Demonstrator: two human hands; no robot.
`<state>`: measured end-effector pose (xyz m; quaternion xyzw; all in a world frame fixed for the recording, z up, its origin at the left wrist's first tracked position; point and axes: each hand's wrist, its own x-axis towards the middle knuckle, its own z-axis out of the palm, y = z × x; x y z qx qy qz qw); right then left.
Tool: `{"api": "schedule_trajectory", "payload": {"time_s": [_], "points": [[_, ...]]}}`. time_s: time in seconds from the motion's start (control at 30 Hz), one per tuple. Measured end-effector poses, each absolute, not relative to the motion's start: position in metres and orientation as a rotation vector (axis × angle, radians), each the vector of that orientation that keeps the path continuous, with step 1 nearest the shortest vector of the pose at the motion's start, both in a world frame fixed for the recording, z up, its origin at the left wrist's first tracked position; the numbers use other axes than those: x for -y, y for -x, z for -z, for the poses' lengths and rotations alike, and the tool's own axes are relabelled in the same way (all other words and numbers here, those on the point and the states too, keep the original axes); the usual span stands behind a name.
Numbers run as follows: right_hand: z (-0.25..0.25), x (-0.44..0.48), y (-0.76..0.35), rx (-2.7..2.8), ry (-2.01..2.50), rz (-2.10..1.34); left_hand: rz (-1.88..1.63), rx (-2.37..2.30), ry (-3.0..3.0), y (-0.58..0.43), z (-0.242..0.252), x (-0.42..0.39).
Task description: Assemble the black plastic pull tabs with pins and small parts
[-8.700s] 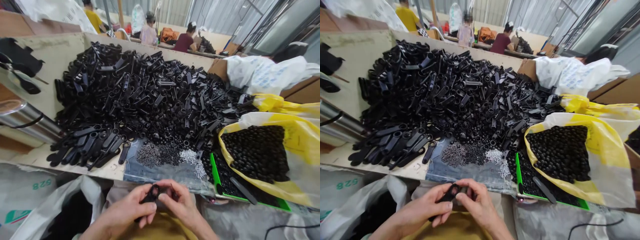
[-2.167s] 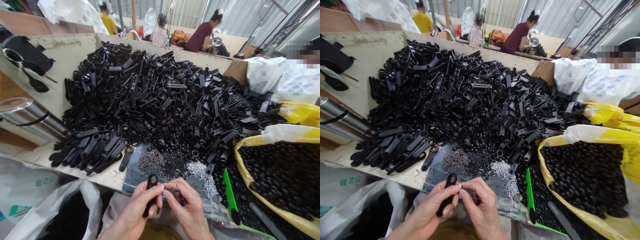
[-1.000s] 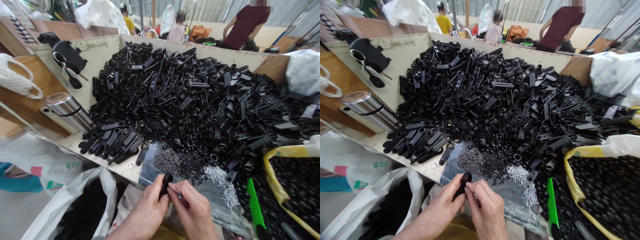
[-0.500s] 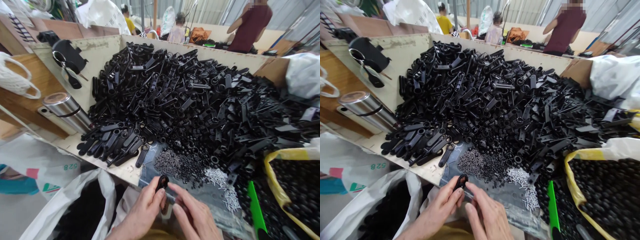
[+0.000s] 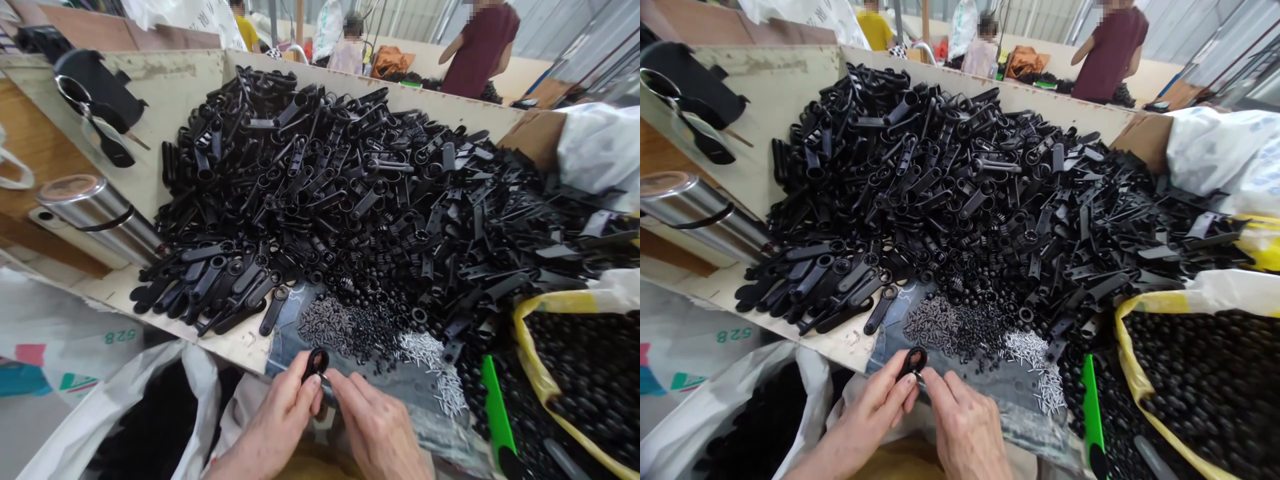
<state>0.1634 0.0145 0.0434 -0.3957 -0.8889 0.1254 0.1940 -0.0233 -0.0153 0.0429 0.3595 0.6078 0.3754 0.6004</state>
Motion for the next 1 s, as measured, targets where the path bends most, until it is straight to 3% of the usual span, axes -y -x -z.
{"api": "schedule_trajectory", "payload": {"time_s": [1.0], "points": [[-0.064,-0.020,-0.141,2.799,1.025,0.226,-0.788,-1.694,-1.101,0.009,-0.025,0.012]]}}
